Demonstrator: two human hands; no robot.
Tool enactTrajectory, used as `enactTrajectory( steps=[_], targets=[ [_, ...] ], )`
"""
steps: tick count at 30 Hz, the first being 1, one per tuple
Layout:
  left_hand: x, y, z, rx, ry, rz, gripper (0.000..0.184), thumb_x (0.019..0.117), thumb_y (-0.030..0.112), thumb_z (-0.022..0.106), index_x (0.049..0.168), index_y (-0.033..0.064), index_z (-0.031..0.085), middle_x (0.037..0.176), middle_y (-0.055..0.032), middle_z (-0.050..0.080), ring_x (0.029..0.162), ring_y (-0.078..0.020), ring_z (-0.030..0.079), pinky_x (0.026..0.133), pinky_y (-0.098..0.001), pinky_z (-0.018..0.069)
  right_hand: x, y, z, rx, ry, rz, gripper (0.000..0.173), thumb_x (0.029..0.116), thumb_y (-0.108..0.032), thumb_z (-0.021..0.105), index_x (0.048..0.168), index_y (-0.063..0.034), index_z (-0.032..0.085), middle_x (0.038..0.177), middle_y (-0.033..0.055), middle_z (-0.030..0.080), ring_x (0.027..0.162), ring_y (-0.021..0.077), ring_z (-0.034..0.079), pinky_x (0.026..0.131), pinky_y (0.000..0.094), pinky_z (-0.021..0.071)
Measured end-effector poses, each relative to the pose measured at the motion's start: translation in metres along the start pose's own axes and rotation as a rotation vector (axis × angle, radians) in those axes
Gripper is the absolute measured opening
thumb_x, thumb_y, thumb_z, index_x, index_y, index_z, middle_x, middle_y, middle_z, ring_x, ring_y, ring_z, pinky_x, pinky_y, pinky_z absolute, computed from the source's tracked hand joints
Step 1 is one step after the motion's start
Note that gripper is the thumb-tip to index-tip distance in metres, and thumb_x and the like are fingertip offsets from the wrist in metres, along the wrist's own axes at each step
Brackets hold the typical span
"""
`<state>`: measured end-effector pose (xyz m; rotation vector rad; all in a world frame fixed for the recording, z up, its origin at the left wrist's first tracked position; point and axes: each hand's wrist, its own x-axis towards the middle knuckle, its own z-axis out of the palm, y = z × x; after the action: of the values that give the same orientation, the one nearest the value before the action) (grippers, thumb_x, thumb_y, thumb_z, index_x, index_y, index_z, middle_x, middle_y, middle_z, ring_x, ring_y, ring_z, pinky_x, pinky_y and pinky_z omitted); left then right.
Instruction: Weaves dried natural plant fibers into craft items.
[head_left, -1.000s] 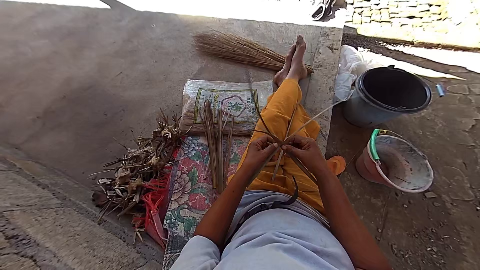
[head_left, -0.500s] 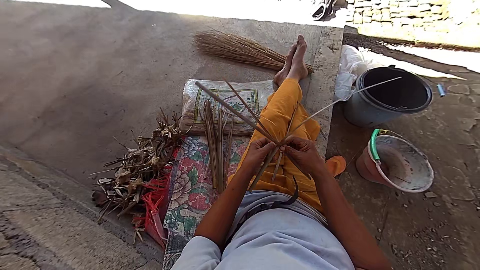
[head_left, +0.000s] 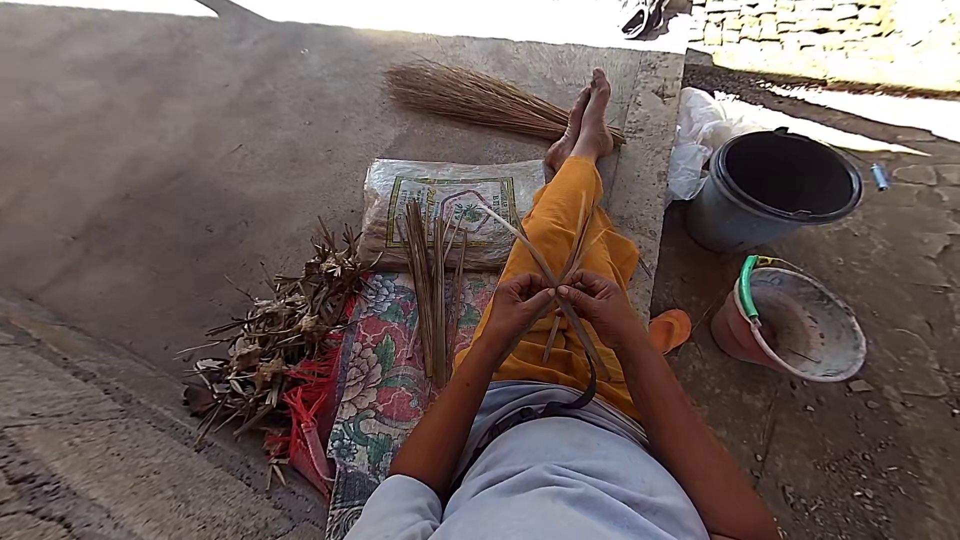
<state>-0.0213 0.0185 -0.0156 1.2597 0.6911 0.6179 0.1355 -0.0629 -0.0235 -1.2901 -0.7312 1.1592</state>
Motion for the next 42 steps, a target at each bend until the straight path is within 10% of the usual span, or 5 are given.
enactTrajectory(
  steps=[8,14,23,35,42],
  targets=[
    [0.009,-0.022,-0.004,0.477,0.038,0.632,0.006,0.0915,-0.001,0.070,0.097,-0.0040,0.073,0.092,-0.0114,0.069,0.072,-0.0098,0.066,0.069,-0.0245,0.0593,-0.002,-0.005,0.010,0.276,0.109,0.182,0.015,0.1064,-0.005,0.049,0.098,-0.0023,0.061,0.078,0.0062,0.066,0.063,0.0151,0.067,0.064,0.0353,0.0631],
    [0.006,-0.002,-0.008,0.282,-0.044,0.238,0.007,0.0972,0.001,0.066,0.102,-0.0032,0.066,0.088,-0.0095,0.069,0.067,-0.0111,0.066,0.065,-0.0269,0.0599,-0.006,-0.017,-0.006,-0.036,-0.062,0.121,0.021,0.1068,-0.007,0.049,0.128,-0.0068,0.053,0.092,0.0095,0.069,0.076,0.0189,0.072,0.072,0.0351,0.0628],
    [0.015,0.015,-0.014,0.026,-0.079,-0.113,0.008,0.0993,0.005,0.064,0.098,-0.0016,0.061,0.074,-0.0078,0.064,0.058,-0.0112,0.063,0.057,-0.0246,0.0572,-0.001,-0.007,-0.008,-0.174,-0.051,-0.081,0.011,0.0953,0.006,0.063,0.104,-0.0002,0.067,0.085,0.0045,0.068,0.072,0.0094,0.065,0.071,0.0262,0.0591],
    [0.011,0.022,-0.015,-0.189,0.185,-0.072,0.010,0.1016,0.004,0.059,0.111,0.0003,0.058,0.080,-0.0069,0.066,0.061,-0.0119,0.066,0.057,-0.0266,0.0589,0.015,0.014,-0.019,-0.642,0.143,0.264,0.040,0.1059,-0.037,0.056,0.113,0.0021,0.062,0.086,0.0152,0.065,0.064,0.0213,0.063,0.065,0.0397,0.0568],
    [0.011,0.024,-0.006,-0.155,0.187,-0.131,0.009,0.1010,0.004,0.060,0.109,0.0010,0.058,0.082,-0.0071,0.064,0.060,-0.0109,0.062,0.057,-0.0249,0.0568,0.029,0.049,-0.025,-0.527,0.167,0.234,0.037,0.0923,-0.008,0.074,0.121,0.0083,0.057,0.096,0.0166,0.069,0.078,0.0199,0.066,0.076,0.0393,0.0566]
  ],
)
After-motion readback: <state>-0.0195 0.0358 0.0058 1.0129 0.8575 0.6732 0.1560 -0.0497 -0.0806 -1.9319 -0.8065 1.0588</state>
